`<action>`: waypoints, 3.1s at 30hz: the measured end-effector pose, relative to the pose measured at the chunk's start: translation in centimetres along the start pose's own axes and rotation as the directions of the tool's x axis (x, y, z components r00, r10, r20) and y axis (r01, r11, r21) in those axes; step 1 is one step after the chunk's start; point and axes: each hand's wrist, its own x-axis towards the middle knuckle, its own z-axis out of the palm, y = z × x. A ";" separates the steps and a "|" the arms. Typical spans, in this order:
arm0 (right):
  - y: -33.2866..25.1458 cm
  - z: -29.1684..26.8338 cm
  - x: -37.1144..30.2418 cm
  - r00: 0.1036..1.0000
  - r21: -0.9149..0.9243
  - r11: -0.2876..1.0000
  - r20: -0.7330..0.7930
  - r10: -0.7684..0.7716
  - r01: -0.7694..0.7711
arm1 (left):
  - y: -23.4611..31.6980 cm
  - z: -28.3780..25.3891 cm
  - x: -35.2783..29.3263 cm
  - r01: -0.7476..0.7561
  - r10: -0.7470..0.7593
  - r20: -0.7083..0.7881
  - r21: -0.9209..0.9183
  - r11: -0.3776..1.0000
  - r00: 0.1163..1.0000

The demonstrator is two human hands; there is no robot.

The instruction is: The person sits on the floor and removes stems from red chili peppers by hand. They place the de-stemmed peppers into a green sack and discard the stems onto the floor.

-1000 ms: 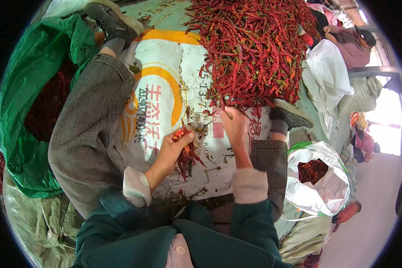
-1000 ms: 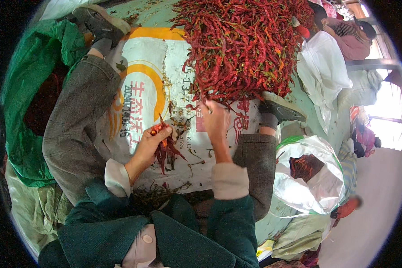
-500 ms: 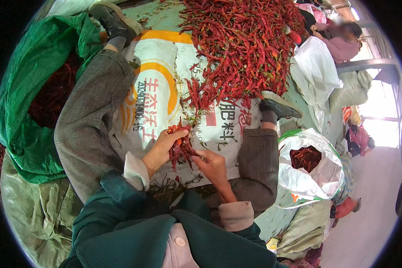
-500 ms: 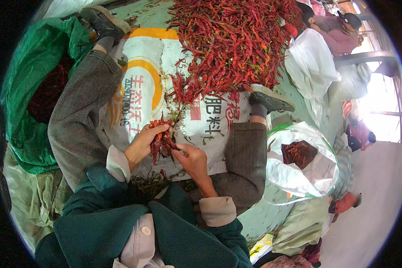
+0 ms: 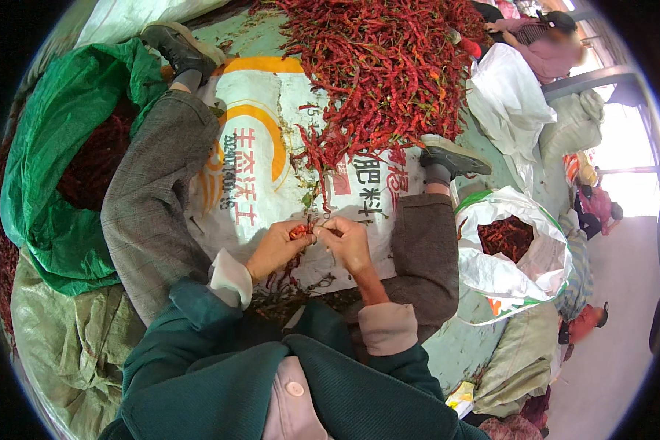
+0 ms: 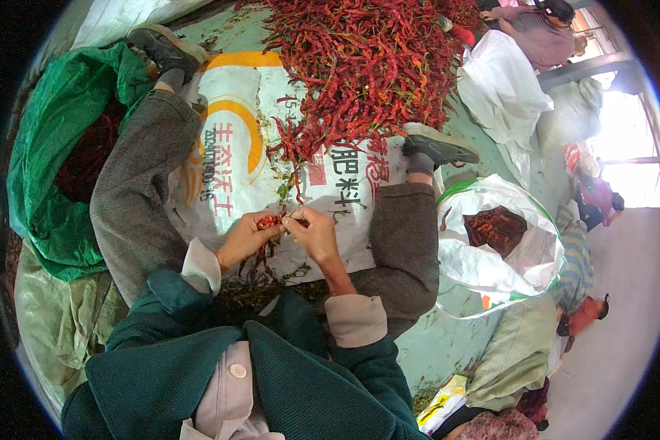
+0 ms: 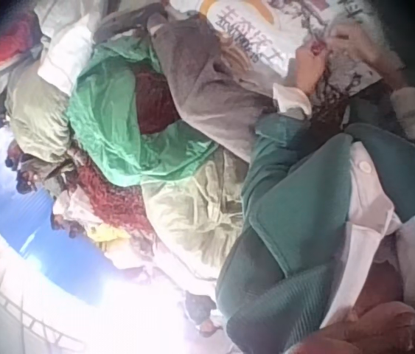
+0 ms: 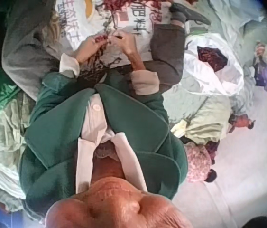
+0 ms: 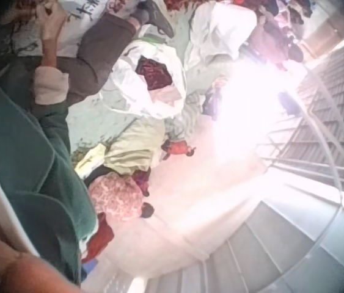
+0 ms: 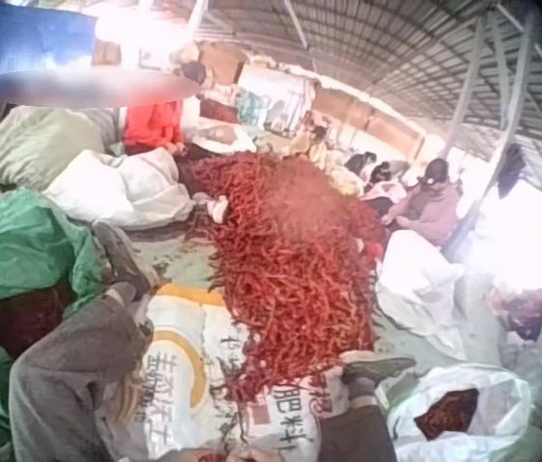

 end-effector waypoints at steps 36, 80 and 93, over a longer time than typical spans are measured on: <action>1.2 -2.4 12.4 0.976 -0.446 0.891 -0.143 -0.164 0.085 | -0.1 -0.1 2.3 0.014 -0.199 -0.207 -0.657 0.754 0.958; 1.9 -2.0 -0.8 0.996 0.270 0.960 0.025 -0.080 0.071 | 1.9 3.6 -1.8 0.086 -0.081 0.051 -0.113 0.990 0.995; 1.8 -5.7 -2.1 0.955 0.175 0.977 0.288 0.069 -0.124 | 2.1 1.5 -3.3 0.094 -0.068 0.098 -0.284 0.954 0.993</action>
